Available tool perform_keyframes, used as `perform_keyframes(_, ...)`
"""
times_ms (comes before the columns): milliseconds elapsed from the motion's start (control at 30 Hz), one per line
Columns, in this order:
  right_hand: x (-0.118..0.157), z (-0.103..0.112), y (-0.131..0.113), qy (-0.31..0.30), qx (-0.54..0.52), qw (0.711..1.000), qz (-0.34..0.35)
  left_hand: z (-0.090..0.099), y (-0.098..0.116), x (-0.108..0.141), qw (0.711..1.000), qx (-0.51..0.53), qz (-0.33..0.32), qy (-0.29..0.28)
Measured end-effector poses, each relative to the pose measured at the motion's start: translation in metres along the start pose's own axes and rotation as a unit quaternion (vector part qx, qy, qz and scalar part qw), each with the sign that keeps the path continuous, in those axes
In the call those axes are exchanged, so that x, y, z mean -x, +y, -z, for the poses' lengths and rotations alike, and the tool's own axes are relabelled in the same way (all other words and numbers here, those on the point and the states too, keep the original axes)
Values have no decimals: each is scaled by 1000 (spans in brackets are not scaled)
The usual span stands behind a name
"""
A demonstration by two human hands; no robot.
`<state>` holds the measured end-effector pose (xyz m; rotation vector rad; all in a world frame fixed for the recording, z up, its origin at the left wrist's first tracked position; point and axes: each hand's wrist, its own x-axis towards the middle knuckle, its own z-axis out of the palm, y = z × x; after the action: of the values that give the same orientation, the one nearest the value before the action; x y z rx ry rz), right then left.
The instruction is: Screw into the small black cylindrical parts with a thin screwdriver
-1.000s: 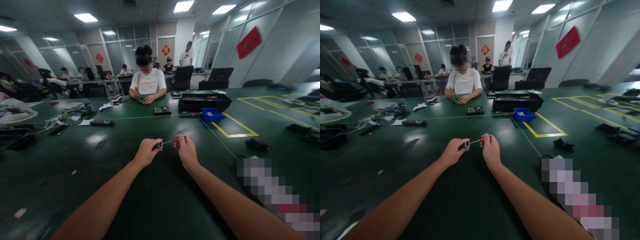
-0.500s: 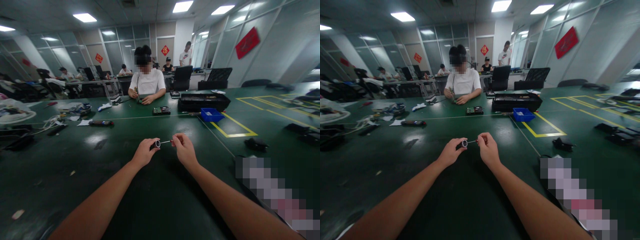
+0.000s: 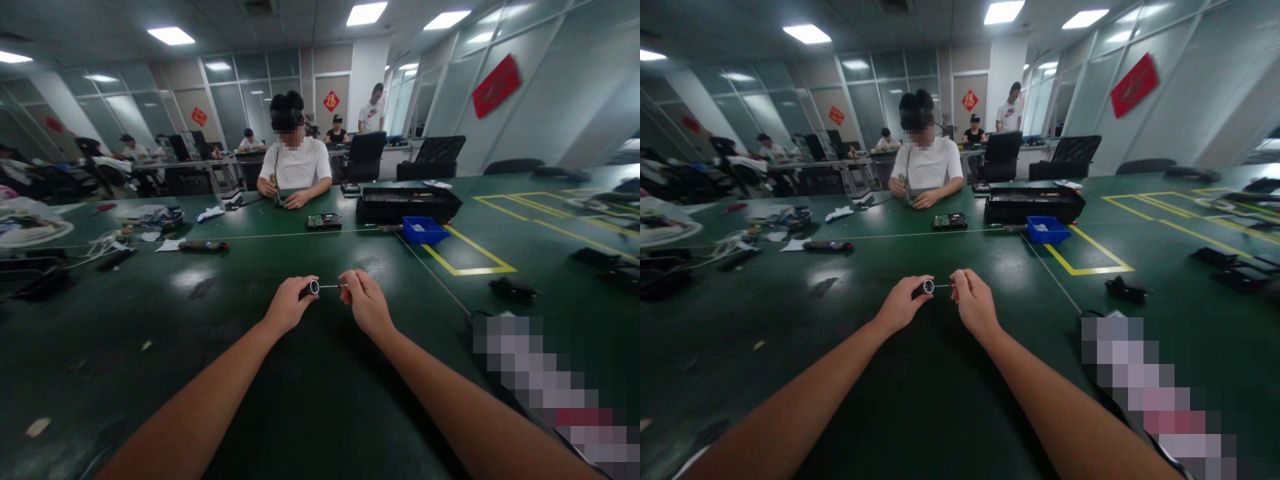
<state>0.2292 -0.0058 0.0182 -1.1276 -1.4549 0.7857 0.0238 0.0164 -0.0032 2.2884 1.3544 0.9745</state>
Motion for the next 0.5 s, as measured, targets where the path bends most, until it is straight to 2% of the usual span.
perform_keyframes(67,0,-1,3,17,-15,1000,-11,0,1,0,1000,-2,0,-3)
perform_keyframes(233,-5,-5,13,58,-148,984,-77,1,5,0,1000,-7,4,-4)
perform_keyframes(367,-11,-3,17,70,-295,942,-148,5,8,-2,998,-25,-50,33)
perform_keyframes(433,-14,-1,18,73,-329,921,-197,5,7,-4,996,-51,-67,23)
perform_keyframes(500,-16,1,19,105,-318,916,-221,4,4,-5,996,-71,-57,-6)
